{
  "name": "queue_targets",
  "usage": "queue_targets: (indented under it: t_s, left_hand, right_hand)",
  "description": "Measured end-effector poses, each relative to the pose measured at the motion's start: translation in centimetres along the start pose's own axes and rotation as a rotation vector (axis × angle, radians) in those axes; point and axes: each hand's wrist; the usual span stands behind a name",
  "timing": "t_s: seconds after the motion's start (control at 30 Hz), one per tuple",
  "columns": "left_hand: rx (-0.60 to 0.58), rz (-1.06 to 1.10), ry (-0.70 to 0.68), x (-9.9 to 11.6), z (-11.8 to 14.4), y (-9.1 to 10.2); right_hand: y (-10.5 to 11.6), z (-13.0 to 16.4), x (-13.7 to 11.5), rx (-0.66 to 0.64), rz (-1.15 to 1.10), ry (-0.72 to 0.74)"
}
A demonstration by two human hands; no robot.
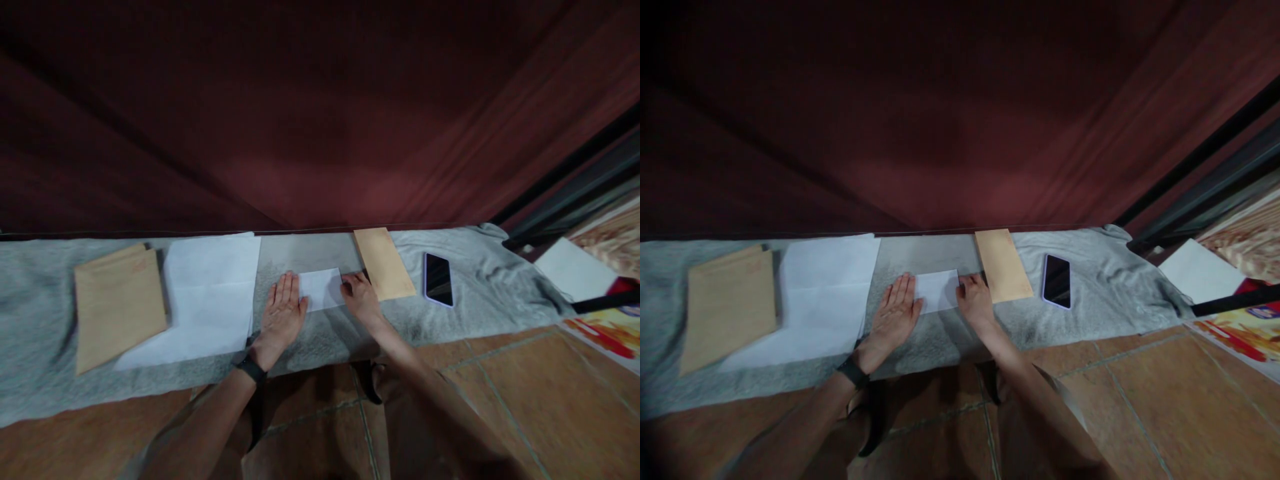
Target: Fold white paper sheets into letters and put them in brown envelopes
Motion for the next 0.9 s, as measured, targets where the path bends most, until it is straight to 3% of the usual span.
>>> queue_targets:
  t_s: [0.17, 0.37, 0.43, 0.5, 0.57, 0.63, 0.7, 0.77, 0.9]
  left_hand:
    - [0.023, -0.007, -0.002, 0.1, 0.1, 0.0]
    - [0.031, 0.056, -0.003, 0.3, 0.1, 0.7]
    - [0.054, 0.156, -0.011, 0.6, -0.3, 1.6]
    - [0.101, 0.328, -0.049, 0.9, -0.8, 2.7]
    - [0.117, 0.581, -0.091, 1.4, -1.0, 3.8]
    - [0.063, 0.909, -0.106, 2.1, -1.1, 4.6]
    - [-0.047, 1.247, -0.112, 3.0, -1.0, 5.0]
    - [-0.147, 1.495, -0.101, 3.7, -0.9, 5.2]
    - [-0.158, 1.742, 0.059, 3.9, -0.9, 4.8]
  right_hand:
    - [0.8, -0.6, 0.0, -0.129, -0.148, -0.131]
    - [1.2, -0.9, -0.4, -0.157, -0.290, -0.065]
    - [1.8, -0.6, -0.8, -0.048, -0.373, -0.015]
    - [2.7, 0.0, -1.2, 0.197, -0.469, 0.072]
    - [3.6, 0.9, -1.4, 0.463, -0.485, 0.197]
    - [4.1, 1.8, -1.6, 0.580, -0.382, 0.328]
    - [3.9, 2.6, -2.0, 0.551, -0.226, 0.445]
    - [3.0, 3.1, -2.5, 0.439, -0.065, 0.537]
    - [0.8, 3.4, -3.8, 0.215, 0.093, 0.680]
Point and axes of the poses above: each hand's wrist, its own z-axis away from the middle knuckle, its own y-axis out of the back of the hand, x = y × z, and after that the axes turned 10 degrees about -x, right-handed
